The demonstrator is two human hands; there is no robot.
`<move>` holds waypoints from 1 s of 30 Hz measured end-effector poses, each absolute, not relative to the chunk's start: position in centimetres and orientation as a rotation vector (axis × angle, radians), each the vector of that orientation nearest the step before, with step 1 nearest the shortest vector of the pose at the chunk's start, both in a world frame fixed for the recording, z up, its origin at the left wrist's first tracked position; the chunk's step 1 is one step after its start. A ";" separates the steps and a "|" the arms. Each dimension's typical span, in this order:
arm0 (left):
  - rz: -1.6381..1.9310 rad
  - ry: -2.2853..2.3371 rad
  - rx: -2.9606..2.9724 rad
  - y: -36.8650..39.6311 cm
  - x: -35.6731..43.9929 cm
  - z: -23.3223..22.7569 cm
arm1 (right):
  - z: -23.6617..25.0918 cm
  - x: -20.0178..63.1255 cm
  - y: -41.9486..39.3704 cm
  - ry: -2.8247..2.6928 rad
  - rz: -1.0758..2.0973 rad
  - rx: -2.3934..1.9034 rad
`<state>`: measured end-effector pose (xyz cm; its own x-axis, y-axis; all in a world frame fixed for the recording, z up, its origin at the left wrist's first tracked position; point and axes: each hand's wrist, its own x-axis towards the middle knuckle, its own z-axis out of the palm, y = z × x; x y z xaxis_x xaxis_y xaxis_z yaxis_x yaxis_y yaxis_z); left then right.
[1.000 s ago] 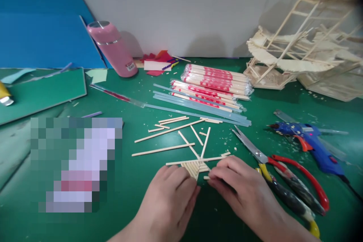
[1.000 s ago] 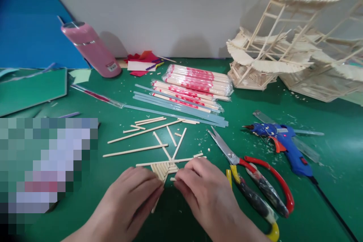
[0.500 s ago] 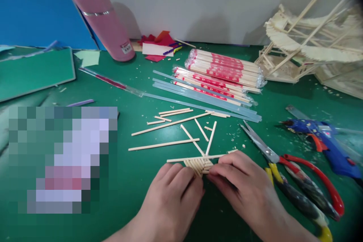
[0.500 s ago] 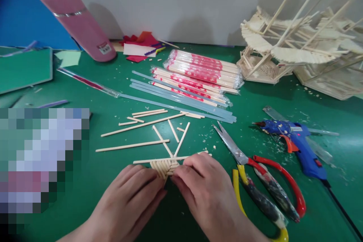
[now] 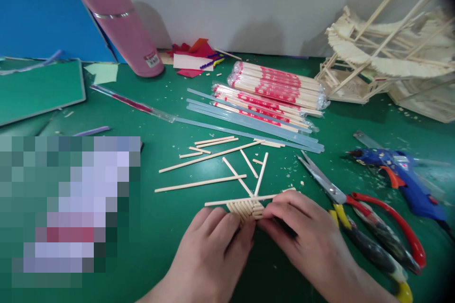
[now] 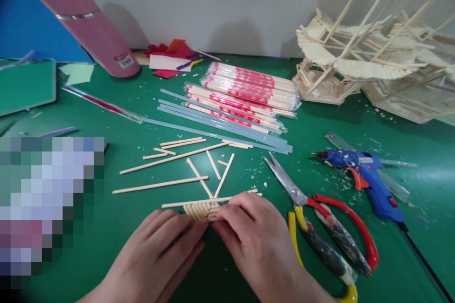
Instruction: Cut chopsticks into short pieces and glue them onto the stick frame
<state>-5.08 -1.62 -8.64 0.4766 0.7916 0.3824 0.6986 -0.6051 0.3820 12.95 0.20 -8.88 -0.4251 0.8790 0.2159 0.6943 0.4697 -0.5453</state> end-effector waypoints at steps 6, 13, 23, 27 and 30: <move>0.743 1.291 2.570 -1.5 -5.1 -8.6 | -8.6 13.1 0.2 -2.186 0.608 -1.357; 0.756 1.302 2.599 -1.6 -4.9 -8.4 | -8.3 13.6 0.0 -2.130 0.622 -1.367; 0.814 1.316 2.618 -1.7 -5.0 -8.7 | -8.6 13.5 -0.1 -2.145 0.597 -1.368; 0.823 1.348 2.597 -1.8 -4.8 -8.5 | -8.6 13.5 0.0 -2.146 0.581 -1.365; 0.817 1.335 2.607 -1.8 -4.8 -8.4 | -8.5 13.5 0.0 -2.147 0.584 -1.368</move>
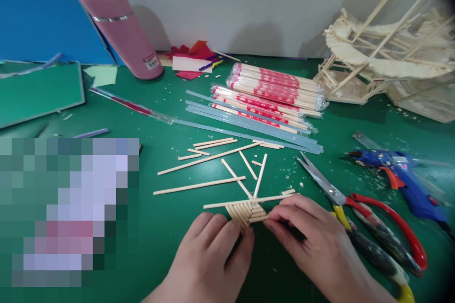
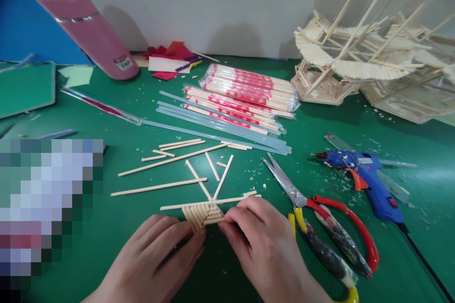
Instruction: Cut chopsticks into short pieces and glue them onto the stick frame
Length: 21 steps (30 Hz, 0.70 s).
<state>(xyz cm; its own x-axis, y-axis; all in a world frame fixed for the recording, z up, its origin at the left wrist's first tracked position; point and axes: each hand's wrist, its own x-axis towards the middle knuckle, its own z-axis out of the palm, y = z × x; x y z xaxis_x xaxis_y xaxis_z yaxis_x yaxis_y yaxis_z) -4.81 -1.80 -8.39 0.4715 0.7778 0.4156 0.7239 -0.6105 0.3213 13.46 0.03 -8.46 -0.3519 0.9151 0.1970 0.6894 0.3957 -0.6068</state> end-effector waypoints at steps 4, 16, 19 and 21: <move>0.792 1.306 2.639 -1.9 -5.0 -8.5 | -8.4 13.4 0.0 -2.147 0.585 -1.368; 0.695 1.297 2.734 -1.7 -5.0 -8.0 | -8.6 13.4 0.0 -2.149 0.581 -1.352; 0.699 1.299 2.750 -1.7 -4.9 -8.0 | -8.7 13.4 0.0 -2.161 0.581 -1.365; 0.707 1.318 2.742 -1.7 -4.8 -8.0 | -8.8 13.4 -0.1 -2.171 0.574 -1.371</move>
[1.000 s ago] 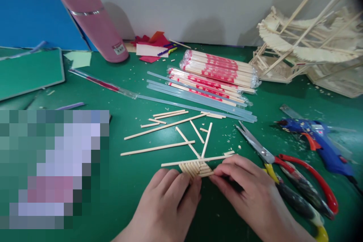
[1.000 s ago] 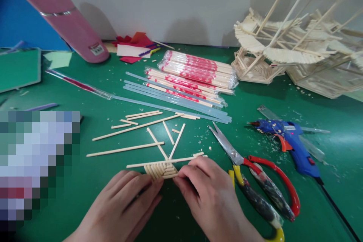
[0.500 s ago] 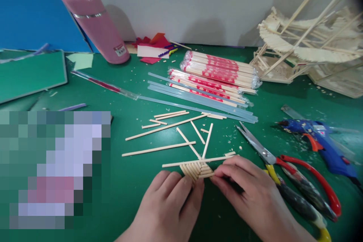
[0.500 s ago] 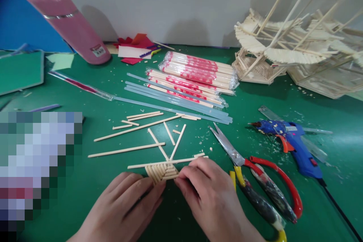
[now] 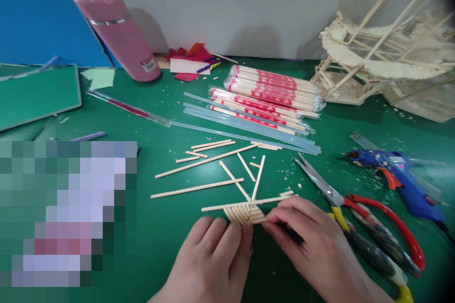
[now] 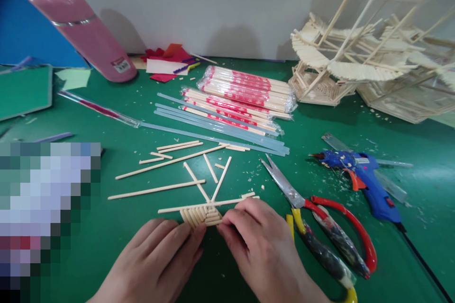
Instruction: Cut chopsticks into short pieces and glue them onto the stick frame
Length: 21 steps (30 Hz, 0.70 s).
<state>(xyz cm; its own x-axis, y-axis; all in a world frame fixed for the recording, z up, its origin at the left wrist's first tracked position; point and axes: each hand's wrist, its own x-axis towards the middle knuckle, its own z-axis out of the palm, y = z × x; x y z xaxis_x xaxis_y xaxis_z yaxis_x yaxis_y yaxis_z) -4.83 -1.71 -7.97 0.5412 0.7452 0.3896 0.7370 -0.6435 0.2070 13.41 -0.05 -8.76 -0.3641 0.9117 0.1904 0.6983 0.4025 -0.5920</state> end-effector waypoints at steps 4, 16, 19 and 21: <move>0.742 1.323 2.739 -1.6 -4.7 -8.1 | -8.7 13.3 0.0 -2.173 0.573 -1.375; 0.596 1.286 2.729 -2.1 -5.6 -9.0 | -6.4 15.1 1.0 -2.051 0.848 -1.453; 0.562 1.269 2.809 -2.0 -5.7 -9.3 | -6.5 15.0 0.9 -2.057 0.879 -1.441; 0.545 1.269 2.857 -1.9 -5.7 -9.3 | -6.5 14.9 0.8 -2.066 0.884 -1.443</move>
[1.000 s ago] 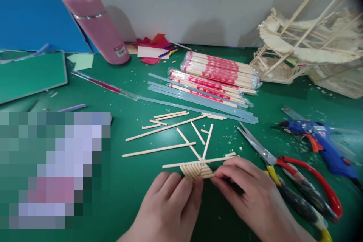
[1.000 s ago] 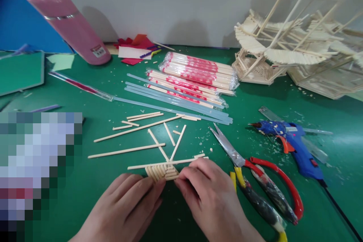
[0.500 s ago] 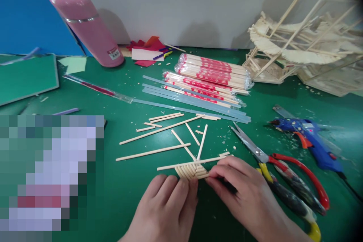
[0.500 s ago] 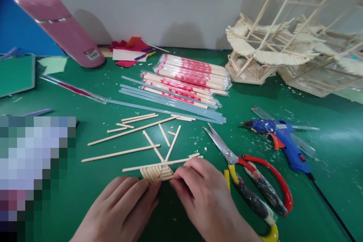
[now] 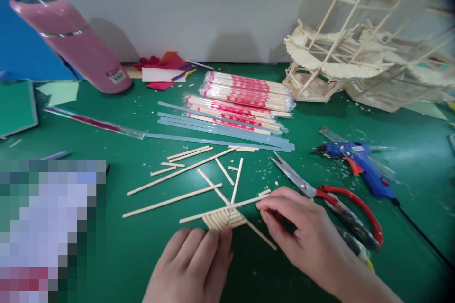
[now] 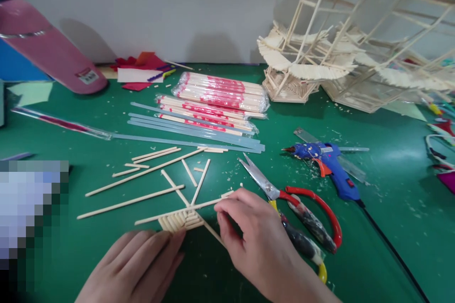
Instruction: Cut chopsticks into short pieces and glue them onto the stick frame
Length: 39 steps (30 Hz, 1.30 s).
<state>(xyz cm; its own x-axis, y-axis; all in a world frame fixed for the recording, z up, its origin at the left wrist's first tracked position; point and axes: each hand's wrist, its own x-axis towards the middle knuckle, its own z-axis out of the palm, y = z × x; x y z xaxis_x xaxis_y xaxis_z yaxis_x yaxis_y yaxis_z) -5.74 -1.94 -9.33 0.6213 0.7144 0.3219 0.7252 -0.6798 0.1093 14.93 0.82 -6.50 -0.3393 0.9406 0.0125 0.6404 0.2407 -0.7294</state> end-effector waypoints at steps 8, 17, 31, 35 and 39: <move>-0.483 -1.160 -2.770 -1.9 -5.8 -9.2 | -6.5 14.6 0.7 -2.113 0.884 -1.462; -0.483 -1.142 -2.762 -1.9 -5.8 -9.3 | -6.8 14.4 0.4 -2.173 0.896 -1.419; -0.955 -1.550 -2.875 -1.9 -5.5 -8.0 | -8.2 13.8 0.3 -2.242 0.814 -1.345; -1.050 -1.440 -2.866 -1.9 -5.3 -8.3 | -8.3 13.8 0.2 -2.239 0.804 -1.334; -0.939 -1.473 -2.899 -1.8 -5.1 -8.0 | -8.1 13.9 0.3 -2.243 0.807 -1.317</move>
